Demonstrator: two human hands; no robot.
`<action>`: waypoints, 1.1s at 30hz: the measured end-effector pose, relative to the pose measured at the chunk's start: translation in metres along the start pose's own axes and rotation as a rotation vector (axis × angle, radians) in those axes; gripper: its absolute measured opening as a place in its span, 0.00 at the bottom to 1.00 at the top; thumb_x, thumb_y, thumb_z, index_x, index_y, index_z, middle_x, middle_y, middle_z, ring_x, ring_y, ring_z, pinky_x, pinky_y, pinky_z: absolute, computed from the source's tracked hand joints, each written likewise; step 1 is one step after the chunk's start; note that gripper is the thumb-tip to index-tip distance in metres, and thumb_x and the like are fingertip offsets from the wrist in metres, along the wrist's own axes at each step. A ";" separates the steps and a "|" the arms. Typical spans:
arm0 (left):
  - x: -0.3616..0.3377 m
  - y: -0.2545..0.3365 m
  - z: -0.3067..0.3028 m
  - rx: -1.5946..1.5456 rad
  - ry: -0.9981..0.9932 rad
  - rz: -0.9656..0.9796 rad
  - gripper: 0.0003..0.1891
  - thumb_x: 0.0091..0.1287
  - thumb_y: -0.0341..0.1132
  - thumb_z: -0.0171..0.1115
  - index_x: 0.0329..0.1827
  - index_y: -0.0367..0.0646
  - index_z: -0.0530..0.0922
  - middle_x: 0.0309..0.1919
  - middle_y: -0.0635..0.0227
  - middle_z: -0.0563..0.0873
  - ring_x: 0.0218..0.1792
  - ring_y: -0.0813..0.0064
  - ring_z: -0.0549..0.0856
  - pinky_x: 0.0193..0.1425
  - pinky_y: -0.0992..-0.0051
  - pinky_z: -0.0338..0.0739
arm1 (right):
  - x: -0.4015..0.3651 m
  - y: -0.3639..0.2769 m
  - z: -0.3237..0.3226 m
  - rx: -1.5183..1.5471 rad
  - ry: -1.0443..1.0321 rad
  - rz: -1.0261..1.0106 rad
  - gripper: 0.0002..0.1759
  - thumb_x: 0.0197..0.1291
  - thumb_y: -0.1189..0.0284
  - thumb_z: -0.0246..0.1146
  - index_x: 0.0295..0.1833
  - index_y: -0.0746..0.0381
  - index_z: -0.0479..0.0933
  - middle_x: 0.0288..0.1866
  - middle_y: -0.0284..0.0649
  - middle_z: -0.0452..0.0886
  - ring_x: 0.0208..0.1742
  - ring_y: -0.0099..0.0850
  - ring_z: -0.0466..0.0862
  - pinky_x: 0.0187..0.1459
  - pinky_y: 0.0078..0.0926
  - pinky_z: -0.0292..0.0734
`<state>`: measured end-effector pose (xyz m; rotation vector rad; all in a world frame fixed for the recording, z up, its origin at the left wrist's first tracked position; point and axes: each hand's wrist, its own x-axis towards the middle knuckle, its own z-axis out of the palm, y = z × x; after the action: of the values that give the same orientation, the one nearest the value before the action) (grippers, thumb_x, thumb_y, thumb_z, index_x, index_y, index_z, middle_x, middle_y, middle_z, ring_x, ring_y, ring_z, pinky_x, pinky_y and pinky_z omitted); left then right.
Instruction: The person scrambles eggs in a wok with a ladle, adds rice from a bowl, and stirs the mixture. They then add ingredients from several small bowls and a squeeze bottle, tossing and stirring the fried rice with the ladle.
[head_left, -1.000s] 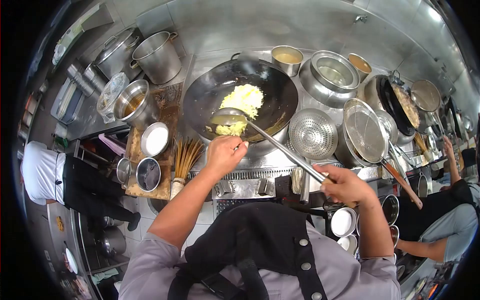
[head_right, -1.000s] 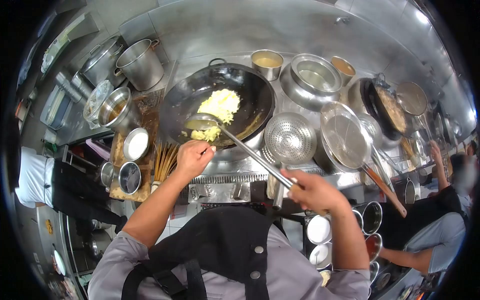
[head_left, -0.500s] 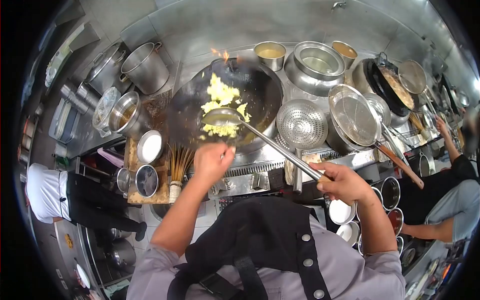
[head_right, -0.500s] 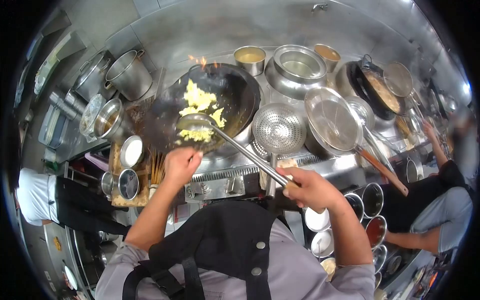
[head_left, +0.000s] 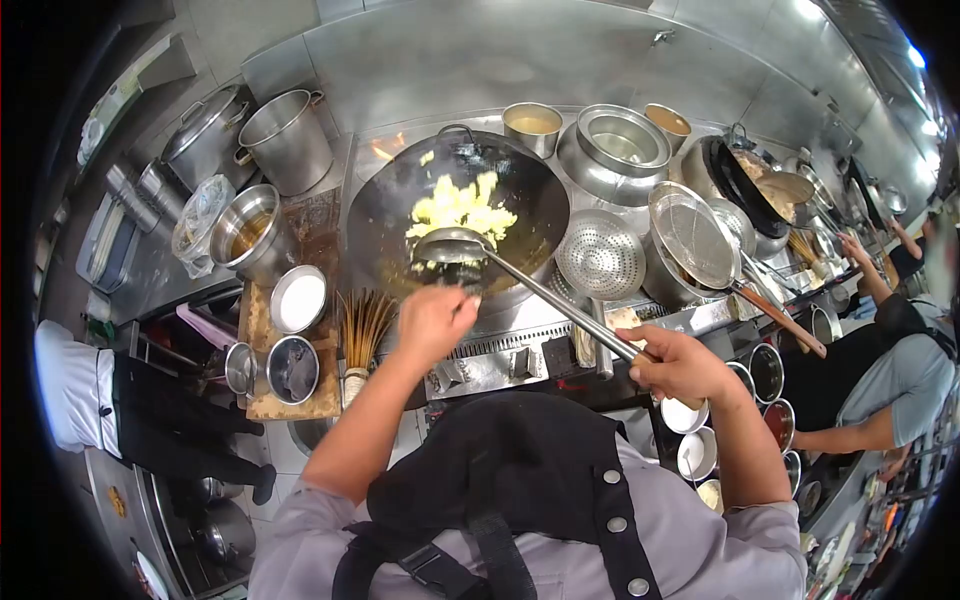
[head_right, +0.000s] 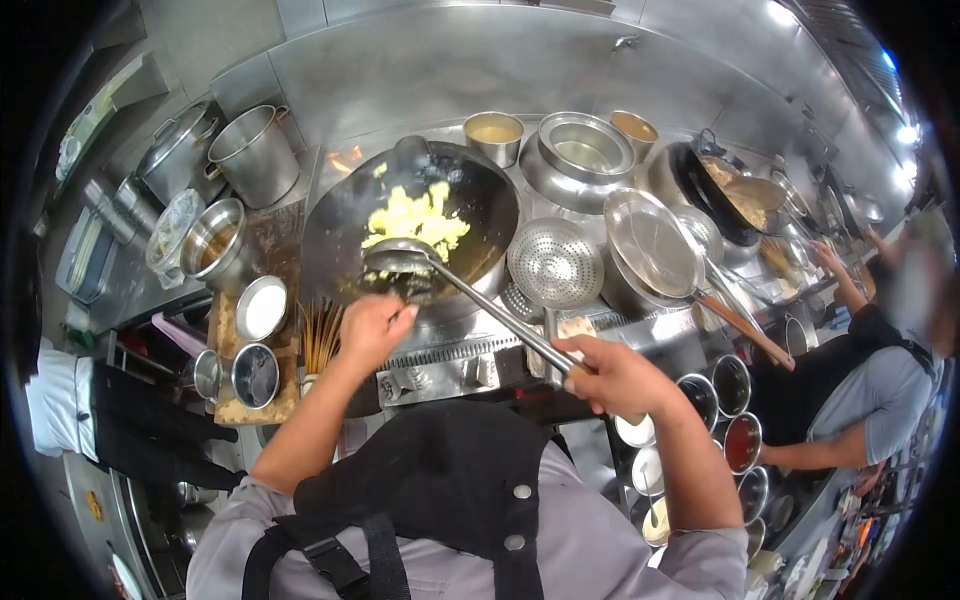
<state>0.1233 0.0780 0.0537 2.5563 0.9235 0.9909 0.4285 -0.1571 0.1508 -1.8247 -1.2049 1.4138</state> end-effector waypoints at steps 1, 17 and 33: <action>0.011 -0.010 0.013 -0.043 0.046 -0.004 0.19 0.67 0.45 0.67 0.22 0.43 0.78 0.23 0.55 0.82 0.28 0.50 0.83 0.36 0.51 0.76 | 0.005 -0.009 0.005 -0.003 0.008 -0.001 0.35 0.66 0.75 0.67 0.80 0.58 0.69 0.32 0.32 0.82 0.24 0.20 0.78 0.26 0.22 0.74; 0.018 -0.032 0.037 -0.128 0.054 -0.047 0.19 0.66 0.45 0.67 0.22 0.40 0.79 0.22 0.54 0.83 0.28 0.49 0.84 0.35 0.51 0.76 | 0.055 0.128 0.164 0.107 0.543 -0.242 0.32 0.68 0.76 0.70 0.76 0.61 0.70 0.31 0.34 0.78 0.32 0.18 0.74 0.37 0.19 0.73; 0.048 -0.048 0.066 -0.038 0.153 0.066 0.15 0.63 0.37 0.71 0.23 0.40 0.77 0.22 0.56 0.82 0.27 0.50 0.82 0.33 0.54 0.75 | 0.100 0.364 0.154 0.635 0.726 0.033 0.30 0.67 0.71 0.67 0.74 0.60 0.74 0.41 0.45 0.86 0.38 0.34 0.86 0.44 0.35 0.83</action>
<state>0.1725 0.1453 0.0088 2.5231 0.8541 1.2257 0.4062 -0.2535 -0.2446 -1.6467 -0.3076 0.8576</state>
